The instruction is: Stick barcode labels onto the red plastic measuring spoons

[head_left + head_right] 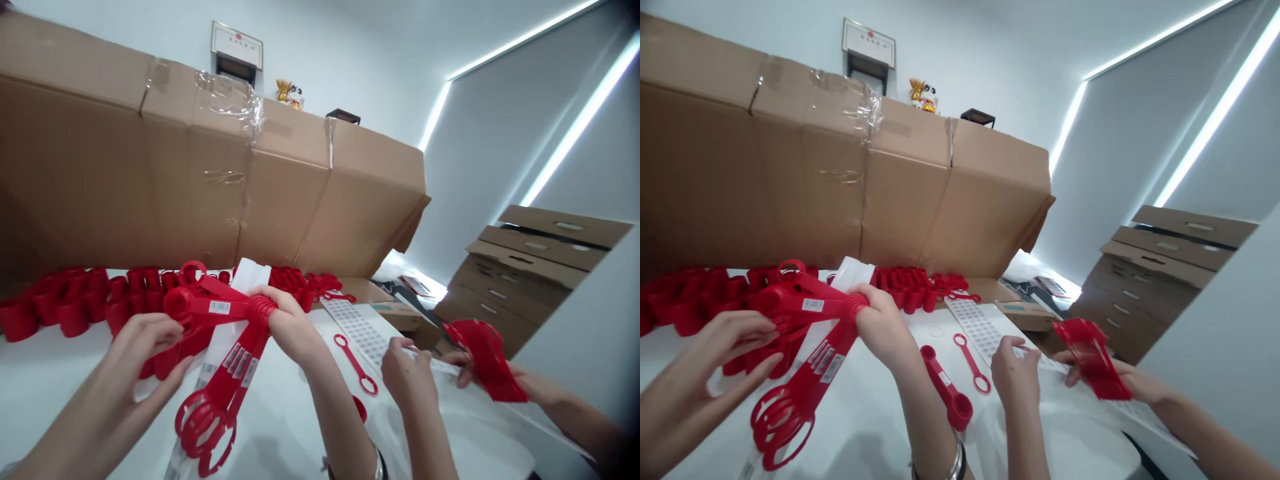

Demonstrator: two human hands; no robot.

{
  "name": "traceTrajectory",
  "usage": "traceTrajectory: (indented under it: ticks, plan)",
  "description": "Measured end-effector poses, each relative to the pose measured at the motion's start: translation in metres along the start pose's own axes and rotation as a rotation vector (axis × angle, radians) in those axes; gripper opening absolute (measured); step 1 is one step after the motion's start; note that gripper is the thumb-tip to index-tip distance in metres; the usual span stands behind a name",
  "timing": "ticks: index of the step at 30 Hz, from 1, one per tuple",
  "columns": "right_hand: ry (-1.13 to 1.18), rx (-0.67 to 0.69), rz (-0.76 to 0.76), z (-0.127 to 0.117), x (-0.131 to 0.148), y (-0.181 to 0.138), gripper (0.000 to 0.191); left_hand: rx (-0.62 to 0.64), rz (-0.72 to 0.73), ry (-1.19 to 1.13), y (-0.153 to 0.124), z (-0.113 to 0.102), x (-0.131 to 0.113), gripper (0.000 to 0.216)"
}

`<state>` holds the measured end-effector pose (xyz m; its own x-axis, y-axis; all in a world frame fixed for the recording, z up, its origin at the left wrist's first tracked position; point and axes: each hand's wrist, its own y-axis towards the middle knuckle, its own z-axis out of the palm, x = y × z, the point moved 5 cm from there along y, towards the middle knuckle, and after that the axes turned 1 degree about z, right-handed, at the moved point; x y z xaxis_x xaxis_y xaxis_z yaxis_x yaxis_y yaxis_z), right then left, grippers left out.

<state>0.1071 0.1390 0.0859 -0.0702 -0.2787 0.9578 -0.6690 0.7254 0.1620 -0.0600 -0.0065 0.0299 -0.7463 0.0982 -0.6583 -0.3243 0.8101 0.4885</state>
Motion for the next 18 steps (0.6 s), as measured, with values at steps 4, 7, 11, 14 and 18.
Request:
traceTrajectory:
  ticks: [4,7,11,14,18]
  plan:
    - [0.026,-0.085,-0.018,0.001,0.002,0.0,0.018,0.149,-0.018,-0.083,-0.004,0.014,-0.01,0.03]
    - [0.035,-0.073,-0.021,0.003,0.005,-0.002,0.02,0.213,-0.089,-0.181,-0.007,0.019,-0.01,0.03]
    - [-0.038,-0.082,-0.075,0.005,0.012,-0.008,0.027,0.155,-0.094,-0.185,-0.006,0.017,-0.009,0.025]
    - [-0.154,-0.089,-0.132,0.012,0.018,-0.012,0.023,0.13,-0.098,-0.144,-0.007,0.019,-0.003,0.024]
    - [-0.231,-0.059,-0.155,0.019,0.029,-0.019,0.03,0.107,-0.074,-0.05,-0.01,0.025,0.012,0.025]
